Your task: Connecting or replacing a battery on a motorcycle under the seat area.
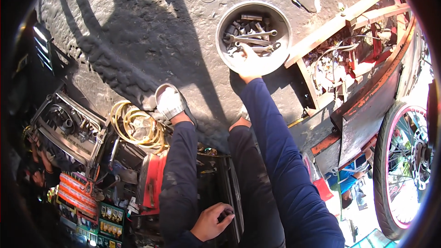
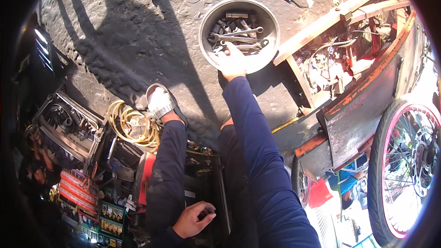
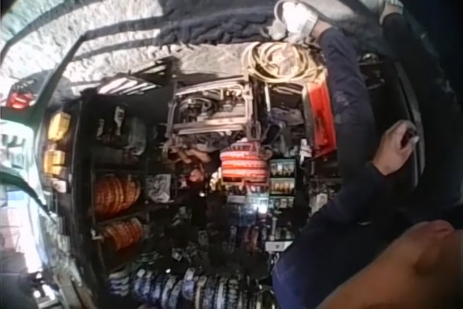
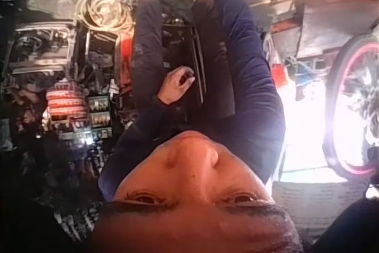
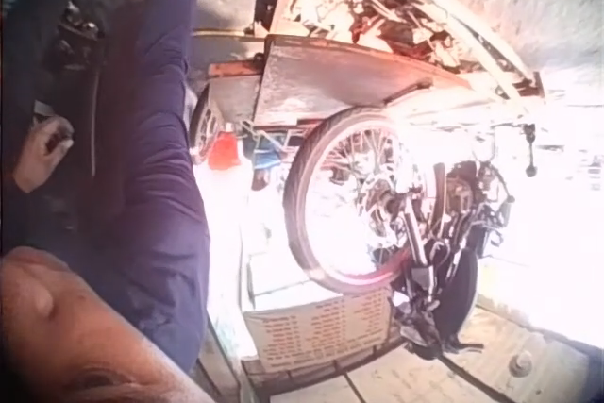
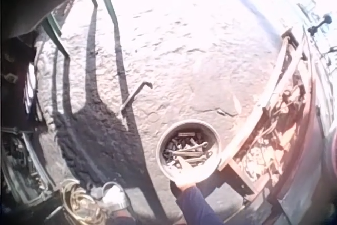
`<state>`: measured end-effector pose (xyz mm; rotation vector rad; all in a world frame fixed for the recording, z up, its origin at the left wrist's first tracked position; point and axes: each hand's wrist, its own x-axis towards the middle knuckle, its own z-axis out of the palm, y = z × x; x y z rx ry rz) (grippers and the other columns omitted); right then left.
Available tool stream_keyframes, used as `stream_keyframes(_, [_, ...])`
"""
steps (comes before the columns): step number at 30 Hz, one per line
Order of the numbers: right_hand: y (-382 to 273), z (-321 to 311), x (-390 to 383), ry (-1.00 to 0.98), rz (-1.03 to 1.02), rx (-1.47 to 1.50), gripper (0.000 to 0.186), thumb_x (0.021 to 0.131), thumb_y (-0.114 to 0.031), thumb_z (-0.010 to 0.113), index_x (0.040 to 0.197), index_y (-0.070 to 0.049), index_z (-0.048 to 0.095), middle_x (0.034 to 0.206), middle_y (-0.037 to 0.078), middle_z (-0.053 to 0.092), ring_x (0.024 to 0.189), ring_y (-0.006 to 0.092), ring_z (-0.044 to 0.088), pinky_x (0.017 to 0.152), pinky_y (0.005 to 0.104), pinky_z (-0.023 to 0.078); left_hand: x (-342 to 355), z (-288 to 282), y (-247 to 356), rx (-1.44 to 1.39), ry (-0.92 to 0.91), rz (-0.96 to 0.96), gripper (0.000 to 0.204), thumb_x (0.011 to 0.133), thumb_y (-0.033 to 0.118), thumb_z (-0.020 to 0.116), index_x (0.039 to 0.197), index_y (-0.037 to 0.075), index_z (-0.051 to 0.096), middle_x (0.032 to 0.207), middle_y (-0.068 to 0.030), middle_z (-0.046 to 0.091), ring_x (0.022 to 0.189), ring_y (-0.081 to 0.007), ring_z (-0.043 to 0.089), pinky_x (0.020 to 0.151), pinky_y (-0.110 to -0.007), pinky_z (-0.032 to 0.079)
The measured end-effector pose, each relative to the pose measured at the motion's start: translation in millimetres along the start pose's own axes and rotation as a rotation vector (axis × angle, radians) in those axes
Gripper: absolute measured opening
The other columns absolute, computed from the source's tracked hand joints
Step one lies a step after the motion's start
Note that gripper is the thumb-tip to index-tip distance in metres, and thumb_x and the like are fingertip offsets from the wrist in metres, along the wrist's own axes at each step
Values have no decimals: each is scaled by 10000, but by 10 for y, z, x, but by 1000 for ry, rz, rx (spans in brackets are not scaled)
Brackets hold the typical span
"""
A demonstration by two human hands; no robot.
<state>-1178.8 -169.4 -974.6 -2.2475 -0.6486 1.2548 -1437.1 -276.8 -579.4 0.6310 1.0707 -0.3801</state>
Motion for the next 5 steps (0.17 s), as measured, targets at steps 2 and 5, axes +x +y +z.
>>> stream_keyframes(2, [2, 117, -17, -14, -74, -101, 440, 866, -225, 728, 1241, -17, 628, 1208, 222, 615, 1092, 284, 607, 999, 408, 444, 8, 48, 10, -16, -27, -5, 190, 901, 141, 702, 1031, 18, 640, 922, -85, 669, 829, -200, 685, 708, -305, 529])
stream_keyframes(5, [-69, 32, -38, -33, -54, -236, 657, 864, -343, 736, 1416, -62, 517, 1262, 215, 619, 1147, 264, 600, 1027, 394, 432, 40, 62, -1, -40, -32, -76, 185, 907, 139, 698, 1035, 18, 640, 941, -87, 674, 849, -193, 687, 736, -301, 533])
